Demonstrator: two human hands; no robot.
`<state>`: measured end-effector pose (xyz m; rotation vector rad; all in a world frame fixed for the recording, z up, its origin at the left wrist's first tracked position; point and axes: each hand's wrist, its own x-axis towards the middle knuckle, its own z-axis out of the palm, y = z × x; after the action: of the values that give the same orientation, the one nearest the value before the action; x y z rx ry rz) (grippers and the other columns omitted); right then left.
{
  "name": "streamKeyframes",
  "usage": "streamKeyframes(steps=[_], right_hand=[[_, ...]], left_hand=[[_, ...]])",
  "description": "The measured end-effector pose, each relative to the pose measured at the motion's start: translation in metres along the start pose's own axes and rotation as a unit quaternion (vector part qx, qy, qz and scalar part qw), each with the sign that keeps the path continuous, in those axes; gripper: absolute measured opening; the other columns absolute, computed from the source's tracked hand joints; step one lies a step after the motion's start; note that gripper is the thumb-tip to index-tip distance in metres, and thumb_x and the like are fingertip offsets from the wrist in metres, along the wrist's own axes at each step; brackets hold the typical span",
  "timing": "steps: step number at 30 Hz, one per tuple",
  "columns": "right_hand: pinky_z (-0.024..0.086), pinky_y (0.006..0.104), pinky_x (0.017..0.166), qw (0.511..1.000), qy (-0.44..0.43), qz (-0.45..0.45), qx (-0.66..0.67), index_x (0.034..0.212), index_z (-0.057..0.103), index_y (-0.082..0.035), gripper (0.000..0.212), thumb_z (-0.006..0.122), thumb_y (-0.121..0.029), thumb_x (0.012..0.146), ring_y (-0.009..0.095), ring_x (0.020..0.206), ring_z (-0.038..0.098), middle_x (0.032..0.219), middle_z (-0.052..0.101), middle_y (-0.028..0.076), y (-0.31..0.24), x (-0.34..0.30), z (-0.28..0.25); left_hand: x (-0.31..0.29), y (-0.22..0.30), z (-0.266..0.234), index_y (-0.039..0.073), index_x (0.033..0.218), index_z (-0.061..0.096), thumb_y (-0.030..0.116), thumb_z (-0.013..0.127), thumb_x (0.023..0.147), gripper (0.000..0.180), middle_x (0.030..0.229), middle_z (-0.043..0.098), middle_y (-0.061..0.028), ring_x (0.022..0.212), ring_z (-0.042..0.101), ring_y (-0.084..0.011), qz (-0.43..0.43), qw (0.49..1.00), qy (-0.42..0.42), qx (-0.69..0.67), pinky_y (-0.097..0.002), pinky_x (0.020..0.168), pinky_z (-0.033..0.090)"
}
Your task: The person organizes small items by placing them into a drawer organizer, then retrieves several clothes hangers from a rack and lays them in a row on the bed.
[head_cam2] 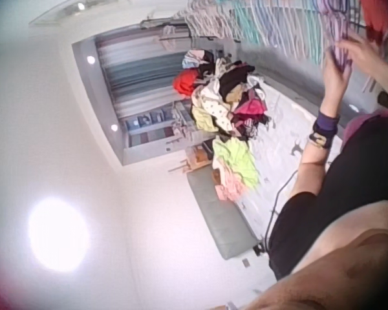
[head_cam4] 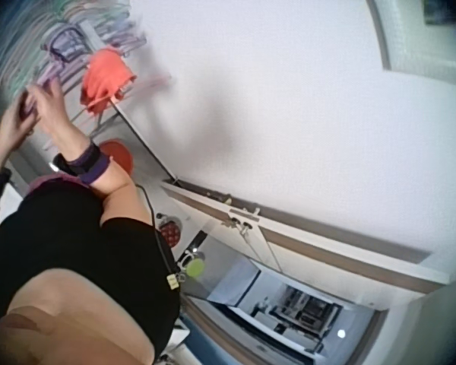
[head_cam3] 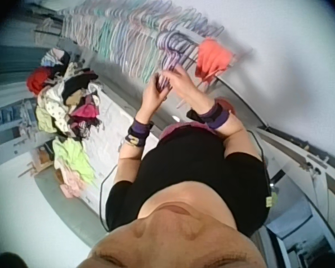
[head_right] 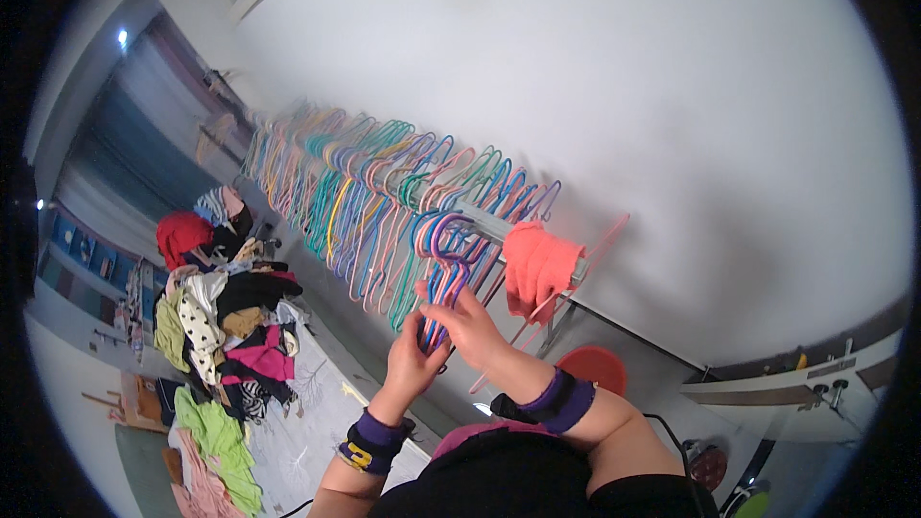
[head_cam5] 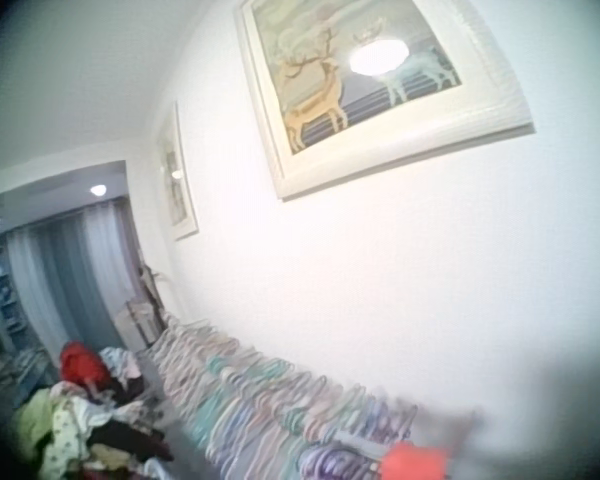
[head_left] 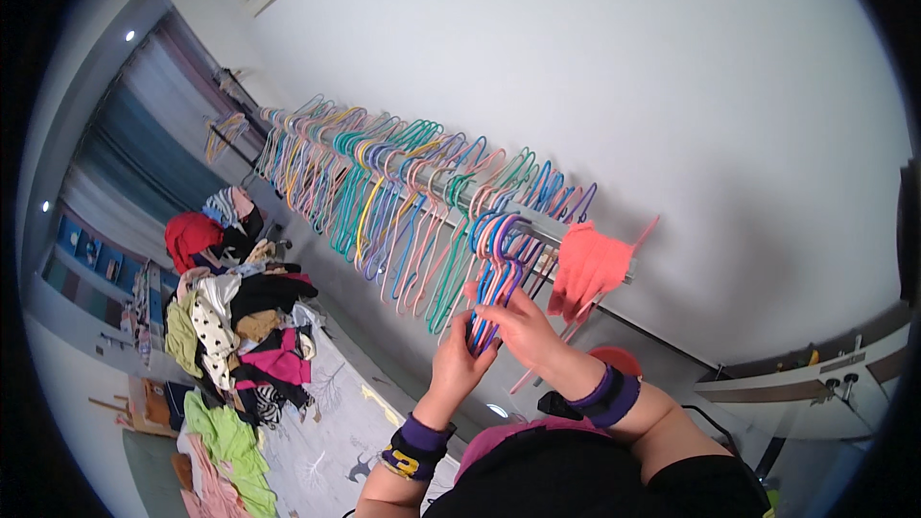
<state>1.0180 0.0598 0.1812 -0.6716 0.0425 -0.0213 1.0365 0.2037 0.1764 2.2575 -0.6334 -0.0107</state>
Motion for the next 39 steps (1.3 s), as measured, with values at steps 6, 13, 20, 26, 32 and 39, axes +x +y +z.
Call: streamKeyframes(steps=[6, 13, 20, 26, 32, 39], right_hand=[[0.035, 0.0362, 0.106, 0.997, -0.018, 0.074, -0.005, 0.140, 0.035, -0.006, 0.057, 0.052, 0.006, 0.088, 0.020, 0.130, 0.041, 0.136, 0.047, 0.012, 0.015, -0.032, 0.022], [0.036, 0.0341, 0.103, 0.985, -0.063, 0.163, 0.006, 0.140, 0.030, -0.004, 0.058, 0.053, 0.005, 0.088, 0.019, 0.129, 0.040, 0.141, 0.037, 0.014, 0.044, -0.071, 0.036], [0.026, 0.0414, 0.112, 0.975, -0.046, 0.218, -0.011, 0.141, 0.029, -0.003, 0.056, 0.044, 0.008, 0.088, 0.026, 0.136, 0.030, 0.142, 0.036, 0.016, 0.072, -0.116, 0.061], [0.028, 0.0428, 0.111, 0.953, -0.058, 0.297, -0.005, 0.135, 0.035, -0.004, 0.048, 0.045, 0.006, 0.089, 0.026, 0.133, 0.035, 0.137, 0.042, 0.014, 0.113, -0.159, 0.082], [0.032, 0.0425, 0.110, 0.915, -0.084, 0.395, -0.013, 0.128, 0.039, -0.003, 0.041, 0.045, 0.006, 0.089, 0.027, 0.128, 0.042, 0.133, 0.046, 0.015, 0.168, -0.192, 0.087], [0.042, 0.0415, 0.103, 0.867, -0.107, 0.486, -0.039, 0.119, 0.044, 0.000, 0.034, 0.050, 0.007, 0.086, 0.028, 0.118, 0.051, 0.121, 0.054, 0.016, 0.233, -0.226, 0.106]], left_hand=[[-0.046, -0.006, -0.019, 0.007, 0.121, 0.046, 0.023, 0.074, 0.074, 0.056, 0.084, 0.064, -0.0169, 0.074, 0.065, -0.0349, -0.033, 0.999, -0.003, -0.015, -0.0397, 0.062, 0.051], [-0.111, -0.018, -0.042, 0.008, 0.118, 0.050, 0.020, 0.072, 0.072, 0.053, 0.084, 0.064, -0.0151, 0.075, 0.064, -0.0342, -0.050, 0.999, 0.004, -0.003, -0.0400, 0.066, 0.051], [-0.181, -0.019, -0.063, 0.006, 0.113, 0.052, 0.020, 0.069, 0.072, 0.047, 0.085, 0.063, -0.0159, 0.078, 0.062, -0.0353, -0.065, 0.998, 0.027, -0.008, -0.0410, 0.067, 0.050], [-0.265, -0.029, -0.074, 0.007, 0.114, 0.055, 0.020, 0.074, 0.070, 0.050, 0.088, 0.064, -0.0139, 0.079, 0.064, -0.0325, -0.125, 0.991, 0.041, 0.008, -0.0381, 0.067, 0.051], [-0.349, -0.026, -0.073, 0.006, 0.111, 0.055, 0.021, 0.071, 0.072, 0.045, 0.086, 0.065, -0.0156, 0.079, 0.064, -0.0352, -0.200, 0.974, 0.109, 0.003, -0.0422, 0.067, 0.050], [-0.433, -0.019, -0.071, 0.006, 0.110, 0.055, 0.023, 0.073, 0.075, 0.042, 0.079, 0.065, -0.0161, 0.074, 0.064, -0.0352, -0.288, 0.936, 0.201, 0.006, -0.0412, 0.064, 0.050]])
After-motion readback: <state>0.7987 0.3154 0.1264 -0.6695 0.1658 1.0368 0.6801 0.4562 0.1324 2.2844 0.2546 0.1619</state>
